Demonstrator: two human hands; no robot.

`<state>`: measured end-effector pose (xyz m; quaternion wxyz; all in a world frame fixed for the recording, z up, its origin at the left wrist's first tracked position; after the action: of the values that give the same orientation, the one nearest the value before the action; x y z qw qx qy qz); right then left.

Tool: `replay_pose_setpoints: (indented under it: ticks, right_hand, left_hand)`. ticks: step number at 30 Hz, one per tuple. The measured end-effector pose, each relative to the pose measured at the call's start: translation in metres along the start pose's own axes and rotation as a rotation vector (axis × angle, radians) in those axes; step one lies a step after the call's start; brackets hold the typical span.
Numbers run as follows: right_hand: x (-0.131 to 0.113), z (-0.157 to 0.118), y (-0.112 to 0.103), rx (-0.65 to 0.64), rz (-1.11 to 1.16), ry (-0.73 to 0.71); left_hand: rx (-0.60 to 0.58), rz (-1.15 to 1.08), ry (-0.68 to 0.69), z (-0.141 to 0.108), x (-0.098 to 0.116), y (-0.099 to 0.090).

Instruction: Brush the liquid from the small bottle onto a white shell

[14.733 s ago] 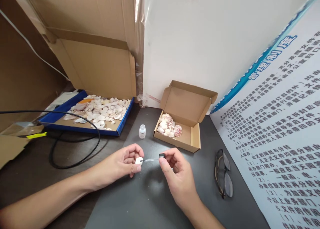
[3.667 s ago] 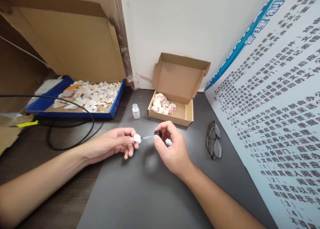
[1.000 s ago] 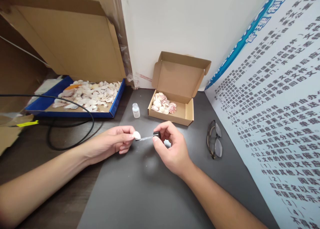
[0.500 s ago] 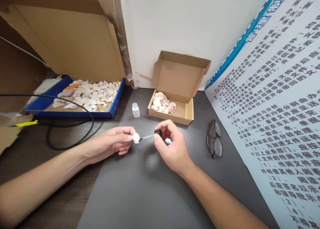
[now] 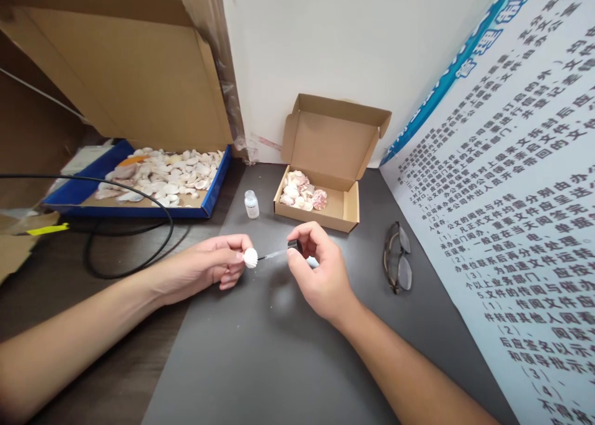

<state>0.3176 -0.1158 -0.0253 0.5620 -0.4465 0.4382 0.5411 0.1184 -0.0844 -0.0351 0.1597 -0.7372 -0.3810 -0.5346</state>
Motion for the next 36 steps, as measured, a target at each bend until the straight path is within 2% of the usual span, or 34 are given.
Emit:
replay_pose_setpoints:
  ticks: [7,16,28,36]
  right_hand:
    - [0.0018,0.0005,0.0007,-0.019,0.133,0.048]
    - [-0.0008,0.0006,-0.001,0.023,0.016,0.042]
    - [-0.0014,0.0,-0.0003,0.014,0.075,0.022]
    - [-0.0026,0.0002,-0.0016,0.036,0.038,0.013]
  left_hand:
    - [0.009,0.024,-0.004,-0.0001,0.0006,0.0009]
    - [-0.004,0.045,0.017,0.0003,-0.0002,0.0006]
    - [-0.017,0.066,0.03,0.0012,-0.0016,0.0005]
    - [-0.004,0.073,0.015,-0.0002,0.001,0.0016]
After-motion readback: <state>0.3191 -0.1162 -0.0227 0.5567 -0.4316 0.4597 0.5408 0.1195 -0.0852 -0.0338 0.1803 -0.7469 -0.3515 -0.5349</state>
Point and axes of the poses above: each hand's wrist, its own z-axis towards the middle knuckle, its own y-axis out of the palm, x = y × z, the point moved 3 cm from there along z, towards the middle knuckle, and after that the axes turned 12 degrees about z, right-handed, at the moved point
